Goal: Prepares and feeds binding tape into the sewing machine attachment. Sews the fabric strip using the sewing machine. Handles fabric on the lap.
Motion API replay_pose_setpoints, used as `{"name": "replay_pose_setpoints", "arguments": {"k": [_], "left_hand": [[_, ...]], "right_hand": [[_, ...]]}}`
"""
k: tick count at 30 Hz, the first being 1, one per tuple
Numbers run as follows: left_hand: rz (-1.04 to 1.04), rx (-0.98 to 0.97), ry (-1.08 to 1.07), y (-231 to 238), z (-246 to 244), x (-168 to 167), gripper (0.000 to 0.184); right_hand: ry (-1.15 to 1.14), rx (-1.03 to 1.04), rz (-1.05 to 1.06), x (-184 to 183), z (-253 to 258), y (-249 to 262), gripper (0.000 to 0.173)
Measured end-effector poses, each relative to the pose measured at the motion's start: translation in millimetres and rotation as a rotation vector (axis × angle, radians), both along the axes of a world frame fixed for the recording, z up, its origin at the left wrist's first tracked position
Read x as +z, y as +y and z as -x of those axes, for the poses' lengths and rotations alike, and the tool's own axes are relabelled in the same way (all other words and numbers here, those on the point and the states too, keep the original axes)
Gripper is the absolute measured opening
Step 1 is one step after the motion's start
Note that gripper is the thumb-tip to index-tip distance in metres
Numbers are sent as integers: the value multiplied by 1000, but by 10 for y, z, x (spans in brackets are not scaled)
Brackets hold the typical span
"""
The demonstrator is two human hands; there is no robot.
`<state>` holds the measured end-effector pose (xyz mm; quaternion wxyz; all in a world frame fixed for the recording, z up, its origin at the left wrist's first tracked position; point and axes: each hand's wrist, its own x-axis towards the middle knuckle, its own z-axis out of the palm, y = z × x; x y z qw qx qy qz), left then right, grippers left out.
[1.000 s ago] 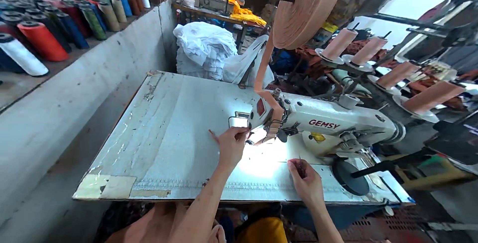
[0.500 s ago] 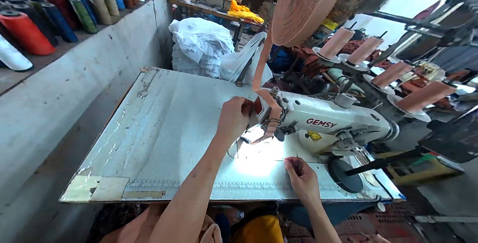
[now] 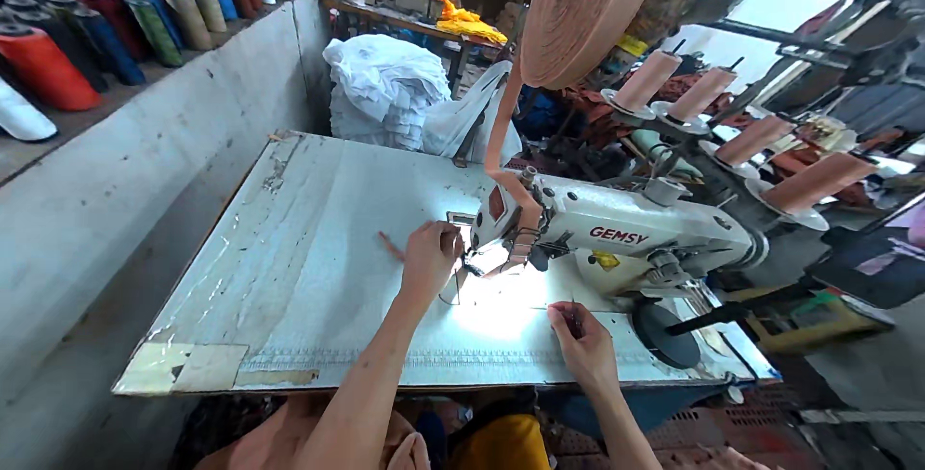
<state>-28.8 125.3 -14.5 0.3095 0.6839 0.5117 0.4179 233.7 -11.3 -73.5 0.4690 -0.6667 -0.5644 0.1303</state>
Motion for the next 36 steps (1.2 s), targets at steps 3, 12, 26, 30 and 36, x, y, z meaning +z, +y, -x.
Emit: {"name": "replay_pose_setpoints", "arguments": {"k": [3,12,26,30,36], "left_hand": [[-93,-63,-145,-10,-53,2,22],[68,-269,-18,159,43,138,20],[-51,-216,-19,261,120,-142,21],[2,-268,88,290,138,-261,23],[-58,-365,371,228,-21,-363,28]], "right_hand": [[2,1,-4,-7,1,14,19],[5,-5,-2,3,3,16,19],[-12,6,-9,-13,2,25,18],[-16,10,-6,-3,5,30,19],[-26,4,-11,-6,13,26,20]]}}
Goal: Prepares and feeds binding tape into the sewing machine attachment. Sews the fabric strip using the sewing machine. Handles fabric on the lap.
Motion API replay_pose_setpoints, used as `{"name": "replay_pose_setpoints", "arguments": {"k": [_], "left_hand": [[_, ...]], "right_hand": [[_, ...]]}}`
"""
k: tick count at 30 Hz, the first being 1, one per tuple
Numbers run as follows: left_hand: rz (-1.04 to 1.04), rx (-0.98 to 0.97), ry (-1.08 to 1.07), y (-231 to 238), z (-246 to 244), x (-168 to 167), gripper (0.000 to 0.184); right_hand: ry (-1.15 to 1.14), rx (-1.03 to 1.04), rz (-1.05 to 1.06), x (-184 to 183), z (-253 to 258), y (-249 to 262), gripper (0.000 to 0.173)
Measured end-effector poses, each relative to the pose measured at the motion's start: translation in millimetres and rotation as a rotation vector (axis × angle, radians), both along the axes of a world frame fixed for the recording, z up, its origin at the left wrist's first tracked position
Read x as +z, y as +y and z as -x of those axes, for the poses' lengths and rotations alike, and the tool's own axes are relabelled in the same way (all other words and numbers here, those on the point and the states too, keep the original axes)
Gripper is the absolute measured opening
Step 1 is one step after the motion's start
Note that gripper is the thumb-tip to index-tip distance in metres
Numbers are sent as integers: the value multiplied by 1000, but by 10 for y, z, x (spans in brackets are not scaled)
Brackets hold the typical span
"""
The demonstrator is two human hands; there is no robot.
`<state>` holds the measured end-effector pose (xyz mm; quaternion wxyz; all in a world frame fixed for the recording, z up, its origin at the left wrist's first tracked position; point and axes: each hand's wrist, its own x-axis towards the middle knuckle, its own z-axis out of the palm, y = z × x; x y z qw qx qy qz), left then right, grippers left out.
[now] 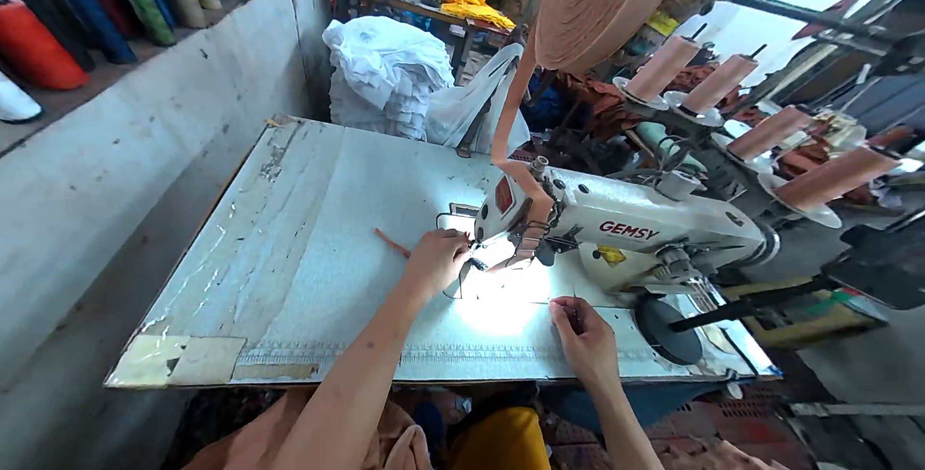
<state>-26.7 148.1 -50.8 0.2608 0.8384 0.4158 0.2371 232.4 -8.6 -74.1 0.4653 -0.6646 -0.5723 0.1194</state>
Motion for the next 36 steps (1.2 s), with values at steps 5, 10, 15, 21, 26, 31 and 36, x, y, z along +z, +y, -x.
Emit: {"name": "replay_pose_setpoints", "arguments": {"k": [5,10,15,21,26,31,36], "left_hand": [[32,57,-101,-46,-33,20,27],[-13,64,100,-165,139,108,29],[-103,266,19,-926,455,236,21],[-122,-73,-485,-1912,-274,401,11],[82,-389,-483,-2181,-261,349,26],[60,46,-378,-2428,890,258,27],[12,653,-486,-3110,1795,72,25]], "right_hand": [[0,-6,14,-1,-11,-14,19],[-1,-1,17,13,-25,-17,20],[22,76,-130,6,-20,-110,21],[449,591,-103,273,513,-784,61],[211,398,111,465,-209,-1322,14],[-212,-183,655,527,-929,-1903,56],[-307,0,716,674,-752,-1727,57]]}}
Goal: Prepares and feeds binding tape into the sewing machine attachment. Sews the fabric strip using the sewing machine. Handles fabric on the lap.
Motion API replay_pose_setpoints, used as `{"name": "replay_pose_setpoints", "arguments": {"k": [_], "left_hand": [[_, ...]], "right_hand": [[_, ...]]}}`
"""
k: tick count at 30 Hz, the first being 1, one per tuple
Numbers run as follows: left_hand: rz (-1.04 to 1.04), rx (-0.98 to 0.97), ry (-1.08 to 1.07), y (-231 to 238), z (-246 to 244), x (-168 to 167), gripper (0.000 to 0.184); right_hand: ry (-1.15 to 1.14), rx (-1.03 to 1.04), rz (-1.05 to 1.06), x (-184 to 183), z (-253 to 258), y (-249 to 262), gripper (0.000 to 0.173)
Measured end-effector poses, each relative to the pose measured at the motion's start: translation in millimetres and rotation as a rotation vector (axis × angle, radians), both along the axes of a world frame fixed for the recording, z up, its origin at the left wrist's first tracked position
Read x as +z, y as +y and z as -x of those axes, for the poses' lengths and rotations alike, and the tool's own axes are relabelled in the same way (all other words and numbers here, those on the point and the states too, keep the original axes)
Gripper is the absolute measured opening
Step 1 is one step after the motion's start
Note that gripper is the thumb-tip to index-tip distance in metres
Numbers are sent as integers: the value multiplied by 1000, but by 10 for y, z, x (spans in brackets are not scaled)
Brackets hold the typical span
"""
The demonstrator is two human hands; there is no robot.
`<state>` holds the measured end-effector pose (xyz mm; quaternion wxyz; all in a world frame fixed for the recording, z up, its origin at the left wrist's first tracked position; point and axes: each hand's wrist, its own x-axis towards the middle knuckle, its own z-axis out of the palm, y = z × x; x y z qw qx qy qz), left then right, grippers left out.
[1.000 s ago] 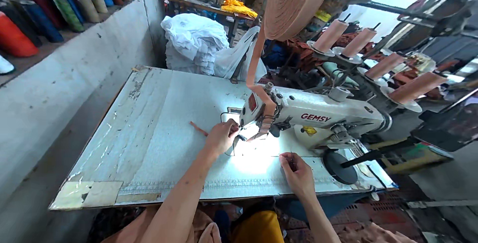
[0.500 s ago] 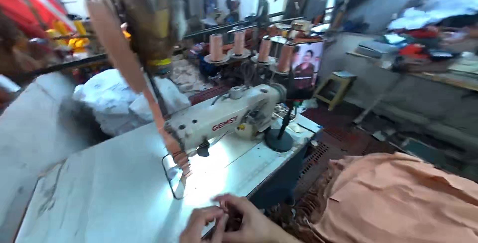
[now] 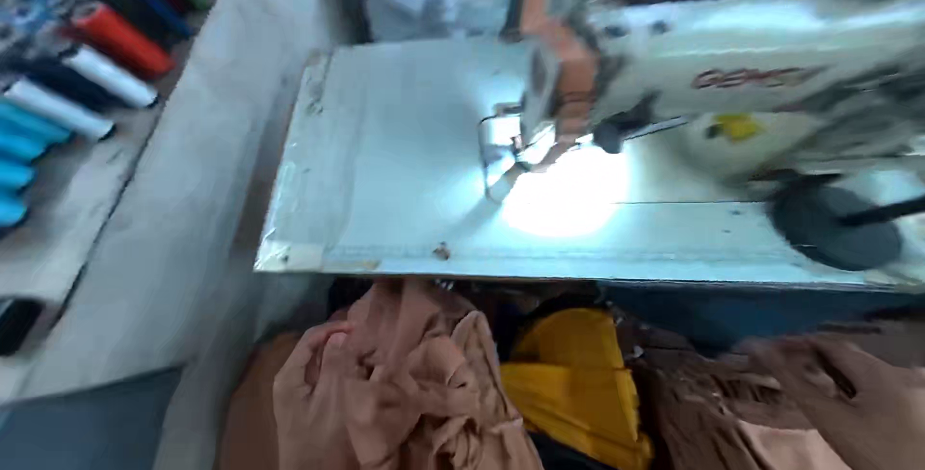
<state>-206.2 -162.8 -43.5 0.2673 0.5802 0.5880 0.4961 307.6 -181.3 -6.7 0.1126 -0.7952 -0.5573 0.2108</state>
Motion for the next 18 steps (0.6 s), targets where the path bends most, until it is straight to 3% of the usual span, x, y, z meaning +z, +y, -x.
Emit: {"name": "replay_pose_setpoints", "arguments": {"k": [2,5,7,10,12,14,18], "left_hand": [[30,115,-50,-258,45,38,20],[61,91,-28,-542,42,25,18],[30,18,10,-628,-13,-9,18],[37,-122,29,-649,-145,-88,21],[168,-278,86,-633,-257,-116,34],[306,-393,198,-617,-380,-200,45],[213,-437,158,-460,-503,-256,30]], "right_hand": [[76,264,-183,-85,317,172,48],[369,615,-317,-362,1005,473,42],[564,839,-195,-510,1461,554,41],[624,1094,123,-605,1980,502,47],[602,1161,223,-684,2173,445,31],[661,1098,93,-753,2174,419,17],[891,920,-252,-713,2050,471,17]]}}
